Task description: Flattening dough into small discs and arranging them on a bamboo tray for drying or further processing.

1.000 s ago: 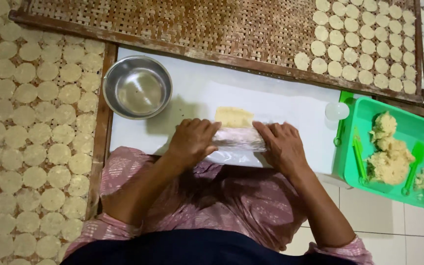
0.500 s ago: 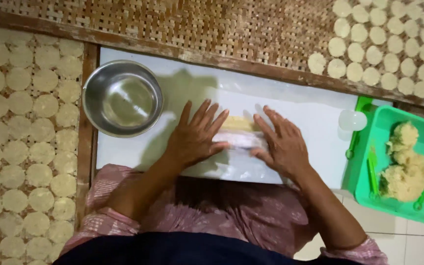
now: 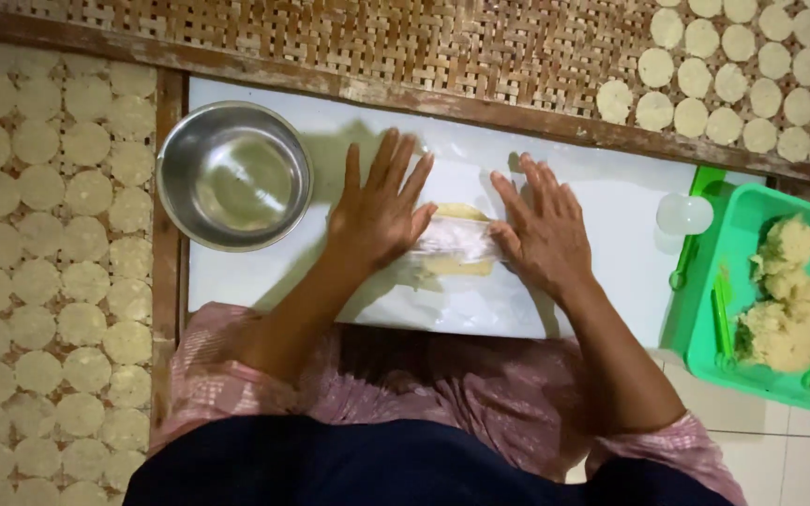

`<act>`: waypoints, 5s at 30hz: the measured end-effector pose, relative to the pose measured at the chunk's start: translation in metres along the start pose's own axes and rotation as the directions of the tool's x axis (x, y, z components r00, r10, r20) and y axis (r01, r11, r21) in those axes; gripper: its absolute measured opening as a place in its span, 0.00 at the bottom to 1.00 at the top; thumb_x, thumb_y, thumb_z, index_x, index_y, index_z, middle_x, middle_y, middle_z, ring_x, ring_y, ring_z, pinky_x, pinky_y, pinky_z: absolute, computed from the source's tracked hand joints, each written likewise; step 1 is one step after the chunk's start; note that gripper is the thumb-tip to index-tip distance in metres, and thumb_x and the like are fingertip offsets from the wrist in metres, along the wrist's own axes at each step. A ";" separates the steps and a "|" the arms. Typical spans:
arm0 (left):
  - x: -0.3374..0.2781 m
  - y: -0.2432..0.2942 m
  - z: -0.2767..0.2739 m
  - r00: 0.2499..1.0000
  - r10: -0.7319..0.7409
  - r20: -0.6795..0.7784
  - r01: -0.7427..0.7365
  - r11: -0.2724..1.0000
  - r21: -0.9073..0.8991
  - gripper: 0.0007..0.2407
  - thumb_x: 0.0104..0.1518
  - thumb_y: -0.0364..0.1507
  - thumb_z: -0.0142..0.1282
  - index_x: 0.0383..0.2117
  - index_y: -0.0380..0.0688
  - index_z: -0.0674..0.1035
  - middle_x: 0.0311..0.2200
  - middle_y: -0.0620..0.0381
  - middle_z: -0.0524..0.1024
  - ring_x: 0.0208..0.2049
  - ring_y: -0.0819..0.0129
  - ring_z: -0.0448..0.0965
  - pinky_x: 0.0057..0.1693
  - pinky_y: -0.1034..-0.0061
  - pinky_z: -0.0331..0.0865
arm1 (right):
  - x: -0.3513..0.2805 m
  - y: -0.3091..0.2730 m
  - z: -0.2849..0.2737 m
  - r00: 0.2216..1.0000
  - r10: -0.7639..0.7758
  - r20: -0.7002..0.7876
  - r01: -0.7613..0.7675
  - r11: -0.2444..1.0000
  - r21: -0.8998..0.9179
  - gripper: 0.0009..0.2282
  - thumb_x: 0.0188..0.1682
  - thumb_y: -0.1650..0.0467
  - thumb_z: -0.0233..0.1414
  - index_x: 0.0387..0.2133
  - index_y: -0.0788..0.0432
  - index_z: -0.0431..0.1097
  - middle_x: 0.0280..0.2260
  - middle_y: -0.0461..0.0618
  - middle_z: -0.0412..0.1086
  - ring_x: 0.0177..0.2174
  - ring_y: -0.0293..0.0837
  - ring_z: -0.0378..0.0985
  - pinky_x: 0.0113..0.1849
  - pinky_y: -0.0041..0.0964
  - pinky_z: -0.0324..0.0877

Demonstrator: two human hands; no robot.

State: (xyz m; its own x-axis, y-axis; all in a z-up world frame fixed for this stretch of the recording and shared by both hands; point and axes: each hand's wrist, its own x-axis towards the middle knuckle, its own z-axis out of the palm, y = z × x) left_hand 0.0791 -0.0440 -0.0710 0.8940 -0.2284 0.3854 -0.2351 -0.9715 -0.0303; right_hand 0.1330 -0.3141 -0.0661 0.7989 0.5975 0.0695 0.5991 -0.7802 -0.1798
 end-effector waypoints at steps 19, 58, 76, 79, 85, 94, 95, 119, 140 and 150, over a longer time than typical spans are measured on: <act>-0.129 0.049 0.013 0.987 0.067 -0.146 -0.068 0.998 -0.001 0.30 0.63 0.49 0.44 0.68 0.43 0.64 0.62 0.40 0.66 0.67 0.44 0.60 0.69 0.47 0.55 | -0.095 -0.047 0.021 0.973 -0.050 -0.225 0.006 0.981 -0.193 0.36 0.51 0.44 0.39 0.70 0.48 0.52 0.69 0.58 0.51 0.66 0.58 0.54 0.61 0.58 0.51; -0.021 -0.026 0.035 0.950 0.150 0.275 -0.055 0.945 -0.322 0.24 0.46 0.42 0.66 0.47 0.45 0.76 0.55 0.49 0.70 0.67 0.51 0.60 0.63 0.36 0.59 | -0.045 -0.075 0.026 0.904 -0.217 -0.369 0.201 0.976 -0.083 0.37 0.41 0.47 0.60 0.66 0.37 0.60 0.71 0.66 0.37 0.67 0.77 0.28 0.59 0.82 0.33; -0.031 -0.039 -0.062 0.942 -0.233 -0.241 0.104 0.887 -0.449 0.21 0.41 0.41 0.69 0.38 0.47 0.76 0.38 0.57 0.73 0.43 0.55 0.78 0.42 0.53 0.76 | -0.006 -0.100 0.025 0.974 0.149 -0.173 -0.125 0.982 0.141 0.47 0.34 0.58 0.68 0.70 0.38 0.49 0.72 0.58 0.31 0.68 0.69 0.26 0.60 0.80 0.33; -0.037 -0.032 -0.063 0.929 -0.261 -0.263 0.125 0.890 -0.439 0.21 0.42 0.41 0.71 0.39 0.46 0.76 0.39 0.58 0.73 0.43 0.57 0.78 0.42 0.55 0.76 | 0.003 -0.074 0.049 0.968 0.243 -0.066 -0.230 0.960 0.157 0.48 0.33 0.58 0.68 0.70 0.37 0.48 0.72 0.57 0.29 0.68 0.70 0.27 0.60 0.83 0.37; -0.048 -0.034 -0.098 0.935 -0.344 0.085 0.333 0.776 -0.536 0.22 0.45 0.42 0.69 0.42 0.43 0.78 0.43 0.55 0.74 0.47 0.51 0.77 0.47 0.49 0.75 | -0.019 -0.039 0.006 0.908 0.385 -0.164 -0.132 0.636 0.761 0.25 0.52 0.75 0.48 0.65 0.44 0.61 0.68 0.60 0.46 0.66 0.68 0.47 0.59 0.72 0.56; -0.063 -0.031 -0.135 0.810 -0.398 0.430 0.582 0.637 -0.505 0.25 0.45 0.43 0.65 0.47 0.45 0.76 0.49 0.52 0.73 0.54 0.47 0.73 0.54 0.46 0.71 | -0.064 -0.038 0.024 0.982 0.132 -0.137 -0.084 0.947 0.309 0.11 0.43 0.63 0.63 0.39 0.39 0.75 0.44 0.40 0.70 0.50 0.50 0.77 0.49 0.44 0.75; -0.064 -0.031 -0.134 0.806 -0.398 0.439 0.587 0.638 -0.498 0.25 0.44 0.43 0.65 0.47 0.45 0.76 0.48 0.53 0.74 0.53 0.48 0.74 0.54 0.47 0.72 | -0.064 -0.039 0.027 0.982 0.122 -0.146 -0.070 0.945 0.318 0.13 0.42 0.63 0.65 0.40 0.41 0.74 0.44 0.40 0.70 0.50 0.50 0.76 0.49 0.46 0.74; -0.053 -0.001 -0.015 0.952 0.229 0.205 -0.096 0.857 -0.507 0.25 0.45 0.50 0.64 0.40 0.43 0.78 0.49 0.45 0.72 0.59 0.41 0.67 0.54 0.36 0.61 | -0.058 -0.035 -0.036 0.984 0.005 0.180 -0.012 0.999 0.041 0.31 0.39 0.61 0.62 0.60 0.36 0.62 0.57 0.46 0.62 0.51 0.55 0.73 0.50 0.56 0.66; -0.010 0.035 -0.012 0.940 -0.180 0.288 0.219 0.970 -0.109 0.27 0.67 0.48 0.38 0.69 0.47 0.64 0.70 0.43 0.55 0.73 0.47 0.42 0.69 0.33 0.38 | -0.007 -0.031 -0.015 0.952 0.234 0.196 -0.251 0.966 0.065 0.26 0.60 0.50 0.29 0.71 0.33 0.42 0.71 0.54 0.38 0.70 0.59 0.34 0.63 0.73 0.29; -0.048 0.054 -0.001 0.976 -0.212 0.040 0.215 0.972 -0.098 0.24 0.65 0.45 0.43 0.60 0.43 0.75 0.61 0.43 0.71 0.67 0.44 0.62 0.65 0.37 0.52 | -0.032 -0.048 -0.013 0.953 0.230 0.196 -0.231 0.973 -0.019 0.26 0.59 0.50 0.29 0.71 0.31 0.42 0.71 0.51 0.41 0.70 0.57 0.36 0.63 0.71 0.30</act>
State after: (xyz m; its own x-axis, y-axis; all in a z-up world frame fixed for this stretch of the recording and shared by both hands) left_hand 0.0229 -0.0856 -0.0901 0.9380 -0.0195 0.3461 -0.0735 -0.9869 0.1436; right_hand 0.0793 -0.2985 -0.0472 0.8889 0.4266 -0.1672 0.3996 -0.9003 -0.1727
